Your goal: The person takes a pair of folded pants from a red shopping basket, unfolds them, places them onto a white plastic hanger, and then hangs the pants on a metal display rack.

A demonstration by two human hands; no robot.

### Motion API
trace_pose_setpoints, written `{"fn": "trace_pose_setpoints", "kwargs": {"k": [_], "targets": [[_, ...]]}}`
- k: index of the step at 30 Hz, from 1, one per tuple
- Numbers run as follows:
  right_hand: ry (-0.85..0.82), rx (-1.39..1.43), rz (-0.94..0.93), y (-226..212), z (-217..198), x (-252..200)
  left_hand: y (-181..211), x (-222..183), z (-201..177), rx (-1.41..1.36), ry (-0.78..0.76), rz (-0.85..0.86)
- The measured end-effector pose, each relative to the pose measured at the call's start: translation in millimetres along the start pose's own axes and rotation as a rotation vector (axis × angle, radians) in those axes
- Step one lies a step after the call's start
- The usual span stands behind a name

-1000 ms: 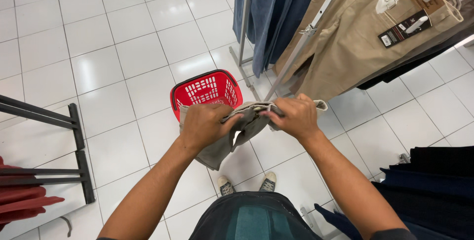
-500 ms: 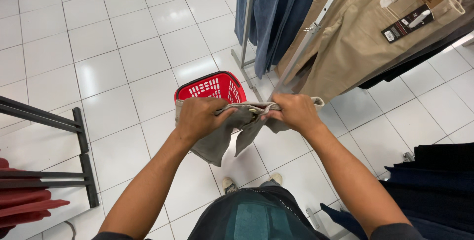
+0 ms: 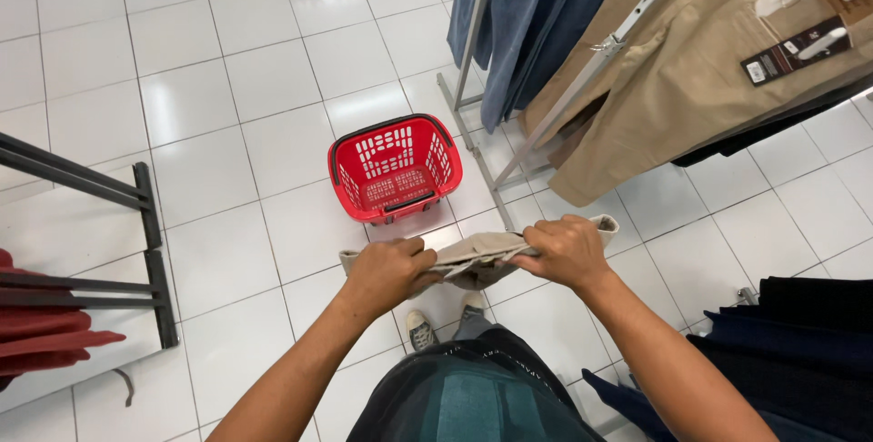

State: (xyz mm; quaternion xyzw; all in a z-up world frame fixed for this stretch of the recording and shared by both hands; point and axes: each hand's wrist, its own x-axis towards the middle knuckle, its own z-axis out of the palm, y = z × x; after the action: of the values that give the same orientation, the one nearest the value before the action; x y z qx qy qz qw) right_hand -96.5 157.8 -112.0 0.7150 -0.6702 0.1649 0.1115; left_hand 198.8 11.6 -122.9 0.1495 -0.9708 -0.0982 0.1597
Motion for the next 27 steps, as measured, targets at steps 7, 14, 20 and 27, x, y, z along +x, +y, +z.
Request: {"fn": "trace_pose_setpoints", "kwargs": {"k": [7, 14, 20, 27], "targets": [[-0.188, 0.166, -0.217, 17.6, 31.6, -10.1, -2.0, -32.4, -4.5, -0.020, -0.167, -0.038], [-0.174, 0.310, -0.006, 15.1, 116.8, -44.5, -9.3, -62.5, 24.9, -0.170, -0.198, -0.195], [-0.355, 0.235, -0.068, 27.2, 156.5, 30.4, -65.7, -65.4, 60.3, -0.204, -0.219, -0.334], [-0.757, 0.208, 0.169, 64.5, 248.6, 198.8, -221.7, 28.1, 92.2, -0.343, -0.314, -0.508]]}}
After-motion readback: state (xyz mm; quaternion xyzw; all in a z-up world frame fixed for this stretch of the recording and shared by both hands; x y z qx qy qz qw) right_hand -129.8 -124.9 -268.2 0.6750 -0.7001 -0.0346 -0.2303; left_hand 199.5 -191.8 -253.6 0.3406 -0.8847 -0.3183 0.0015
